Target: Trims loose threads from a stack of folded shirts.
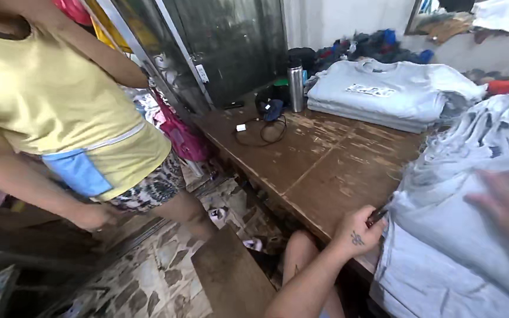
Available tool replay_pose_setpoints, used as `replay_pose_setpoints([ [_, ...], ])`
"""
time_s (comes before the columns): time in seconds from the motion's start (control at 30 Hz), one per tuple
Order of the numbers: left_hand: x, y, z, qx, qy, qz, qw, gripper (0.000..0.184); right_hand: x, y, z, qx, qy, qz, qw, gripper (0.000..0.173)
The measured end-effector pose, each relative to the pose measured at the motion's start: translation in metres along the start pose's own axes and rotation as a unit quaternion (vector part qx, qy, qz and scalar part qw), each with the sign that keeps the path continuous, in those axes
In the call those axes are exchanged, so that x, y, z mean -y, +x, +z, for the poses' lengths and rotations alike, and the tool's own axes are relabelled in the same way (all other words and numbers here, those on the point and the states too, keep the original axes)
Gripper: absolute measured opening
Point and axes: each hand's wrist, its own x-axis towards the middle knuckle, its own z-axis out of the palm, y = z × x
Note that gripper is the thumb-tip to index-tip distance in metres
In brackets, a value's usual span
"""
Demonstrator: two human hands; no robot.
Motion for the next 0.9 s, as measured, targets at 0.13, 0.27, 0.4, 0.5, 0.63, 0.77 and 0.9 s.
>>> replay_pose_setpoints([
  [0.13,-0.002,0.004,0.002,0.006,0.019,-0.015,1.0,0.028,0.007,-0.009,0.015,-0.022,-0.035,-0.022,0.999,0.07],
  [0.27,0.001,0.004,0.007,-0.021,0.014,0.004,1.0,0.027,-0.041,-0.012,0.055,-0.19,-0.032,-0.092,0.977,0.078],
  [0.4,0.002,0.009,0.018,-0.025,0.054,0.005,0.998,0.027,-0.044,-0.015,0.08,-0.172,-0.008,-0.03,0.985,0.082],
  [0.5,0.0,0.012,0.022,-0.007,0.1,-0.014,0.995,0.029,-0.047,-0.018,0.084,-0.185,-0.004,-0.021,0.983,0.08],
  [0.63,-0.004,0.011,0.023,0.001,0.12,-0.021,0.993,0.03,-0.046,-0.034,0.089,-0.183,0.004,-0.029,0.983,0.084],
  [0.77,-0.005,0.006,0.025,-0.022,0.129,-0.008,0.991,0.03,-0.044,-0.06,0.098,-0.192,0.006,-0.057,0.98,0.085],
  [0.9,-0.008,0.004,0.027,-0.036,0.138,0.002,0.99,0.029,-0.05,-0.112,0.098,-0.176,0.103,-0.061,0.977,0.065],
])
